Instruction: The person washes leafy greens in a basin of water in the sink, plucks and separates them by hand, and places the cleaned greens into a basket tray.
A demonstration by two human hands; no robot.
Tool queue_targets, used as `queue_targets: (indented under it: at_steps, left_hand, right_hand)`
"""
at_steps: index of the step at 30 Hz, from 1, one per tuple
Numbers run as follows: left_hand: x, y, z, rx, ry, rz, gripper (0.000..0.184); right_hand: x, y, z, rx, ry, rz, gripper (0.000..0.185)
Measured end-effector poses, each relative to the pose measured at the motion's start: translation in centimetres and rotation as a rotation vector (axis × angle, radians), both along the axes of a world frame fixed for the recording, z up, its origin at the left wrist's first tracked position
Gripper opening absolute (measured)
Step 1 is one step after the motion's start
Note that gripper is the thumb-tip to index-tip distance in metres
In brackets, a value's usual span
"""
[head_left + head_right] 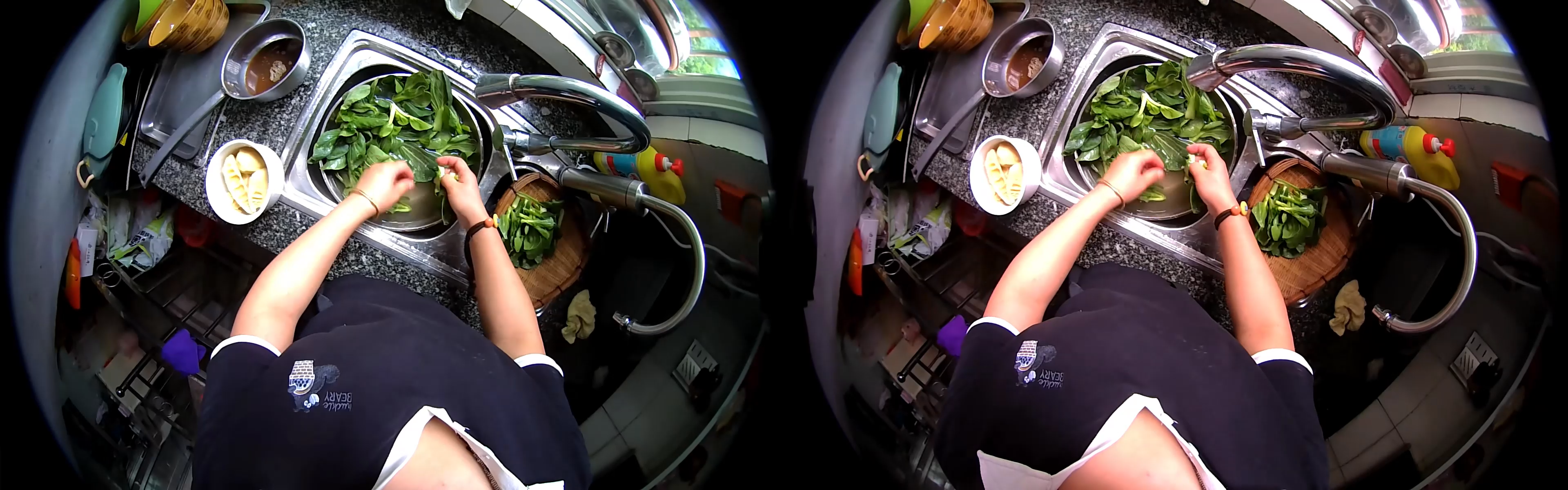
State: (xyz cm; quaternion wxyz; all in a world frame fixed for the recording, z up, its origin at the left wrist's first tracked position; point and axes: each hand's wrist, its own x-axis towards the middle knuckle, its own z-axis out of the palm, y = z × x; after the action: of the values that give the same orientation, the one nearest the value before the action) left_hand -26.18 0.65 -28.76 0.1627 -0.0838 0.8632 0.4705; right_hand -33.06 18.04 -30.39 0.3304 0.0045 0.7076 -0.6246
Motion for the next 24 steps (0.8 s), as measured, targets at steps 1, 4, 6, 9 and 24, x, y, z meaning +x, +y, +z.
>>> queue_targets:
  at_steps: [1,4,6,9,24]
  left_hand:
    - [1.0,0.3,-0.5,-0.173,0.041,-0.136,0.025]
    - [3.0,1.1,-0.7,-0.571,-0.117,-0.438,0.021]
    - [3.5,0.6,-2.4,-0.564,-0.119,-0.479,0.018]
    - [2.7,1.1,-3.5,-0.632,-0.174,-0.124,0.02]
    - [-0.5,1.1,2.2,-0.365,0.591,-0.07,0.018]
  right_hand:
    - [-0.1,0.3,-0.2,0.007,-0.078,0.0,0.021]
    - [-0.2,0.3,0.2,0.012,-0.173,-0.007,0.012]
    - [0.0,0.2,0.0,0.011,-0.189,-0.015,0.008]
    - [0.5,-0.6,0.1,0.339,0.043,0.351,0.02]
    - [4.3,7.5,10.3,0.759,0.674,0.348,0.024]
